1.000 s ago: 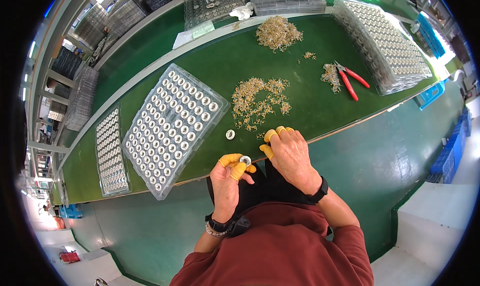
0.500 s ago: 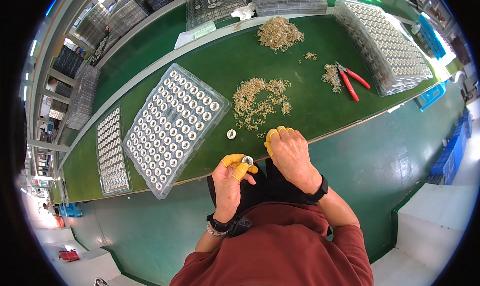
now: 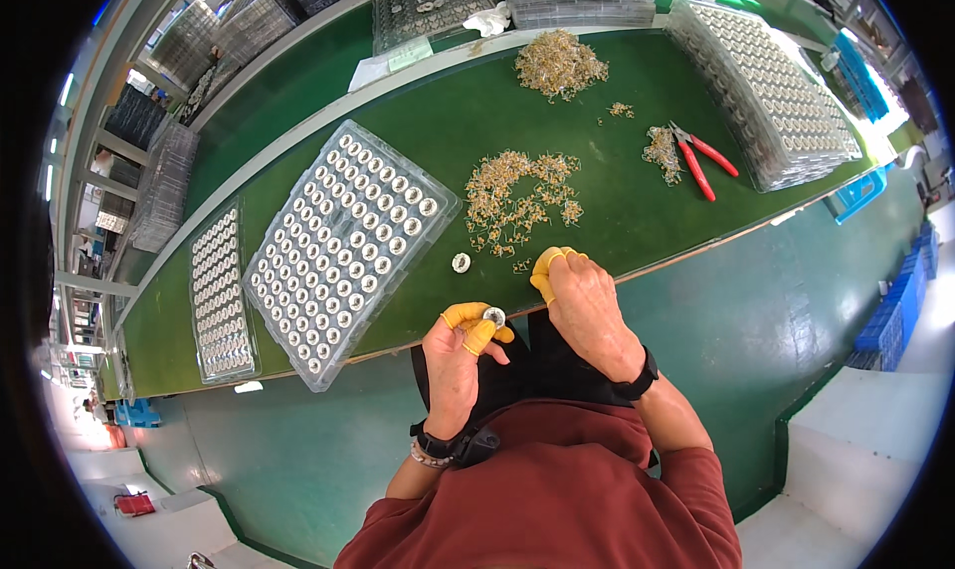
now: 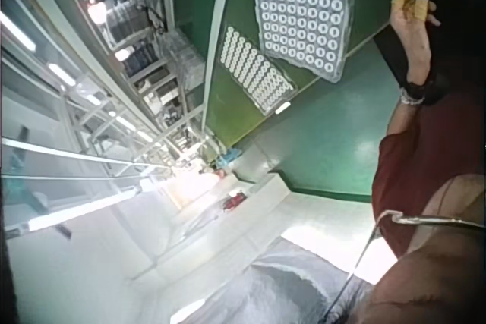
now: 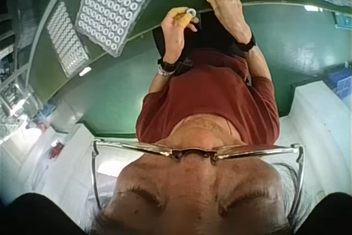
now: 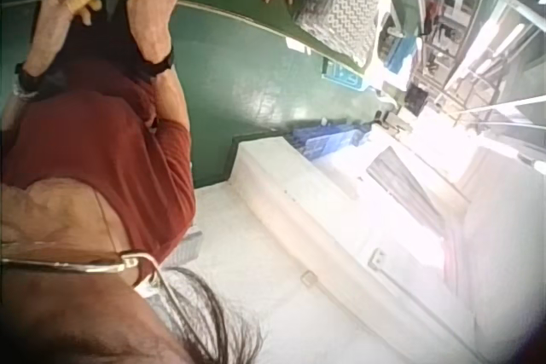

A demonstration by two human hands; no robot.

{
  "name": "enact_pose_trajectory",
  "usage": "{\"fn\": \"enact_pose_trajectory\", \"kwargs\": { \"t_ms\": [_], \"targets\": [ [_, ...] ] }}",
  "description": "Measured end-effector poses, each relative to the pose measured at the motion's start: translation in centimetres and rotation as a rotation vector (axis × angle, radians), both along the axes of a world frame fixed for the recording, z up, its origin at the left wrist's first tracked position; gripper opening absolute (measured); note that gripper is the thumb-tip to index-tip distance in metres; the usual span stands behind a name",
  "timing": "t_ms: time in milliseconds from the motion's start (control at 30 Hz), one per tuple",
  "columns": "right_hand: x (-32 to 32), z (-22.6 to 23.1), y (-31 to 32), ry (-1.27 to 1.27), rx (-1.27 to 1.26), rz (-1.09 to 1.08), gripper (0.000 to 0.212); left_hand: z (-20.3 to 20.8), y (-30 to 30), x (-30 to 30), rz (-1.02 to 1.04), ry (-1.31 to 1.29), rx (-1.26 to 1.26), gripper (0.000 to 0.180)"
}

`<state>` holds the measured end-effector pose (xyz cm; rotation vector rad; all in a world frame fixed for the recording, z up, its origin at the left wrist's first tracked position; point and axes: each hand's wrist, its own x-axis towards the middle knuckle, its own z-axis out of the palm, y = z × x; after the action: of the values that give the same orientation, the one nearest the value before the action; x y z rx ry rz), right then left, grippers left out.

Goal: Manually assembling small circular electronic components by inserting parts and placing them in a tray.

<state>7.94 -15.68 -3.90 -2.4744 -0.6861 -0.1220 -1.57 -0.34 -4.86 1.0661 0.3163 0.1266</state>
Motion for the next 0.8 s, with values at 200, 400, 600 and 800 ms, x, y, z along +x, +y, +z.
{"fn": "enact_pose_trajectory", "kwargs": {
  "t_ms": [200, 400, 600, 800],
  "targets": [
    [0.1, 1.9, 0.0, 0.431, 0.469, -0.056, 0.010, -0.1, 0.1, -0.1, -0.014, 0.001, -0.048, 0.017],
    [-0.7, 1.6, -0.2, 0.727, 0.776, -0.009, 0.008, 0.4, -0.1, 0.1, -0.030, -0.004, -0.040, 0.017],
    [-2.1, 1.3, 0.4, 0.783, 0.886, 0.089, 0.012, 0.7, -0.2, -0.1, -0.056, 0.003, -0.026, 0.017],
    [-2.5, 1.2, 0.8, 0.645, 0.790, 0.097, 0.011, 0.8, -0.1, -0.4, -0.069, 0.020, -0.030, 0.019]
  ]
}}
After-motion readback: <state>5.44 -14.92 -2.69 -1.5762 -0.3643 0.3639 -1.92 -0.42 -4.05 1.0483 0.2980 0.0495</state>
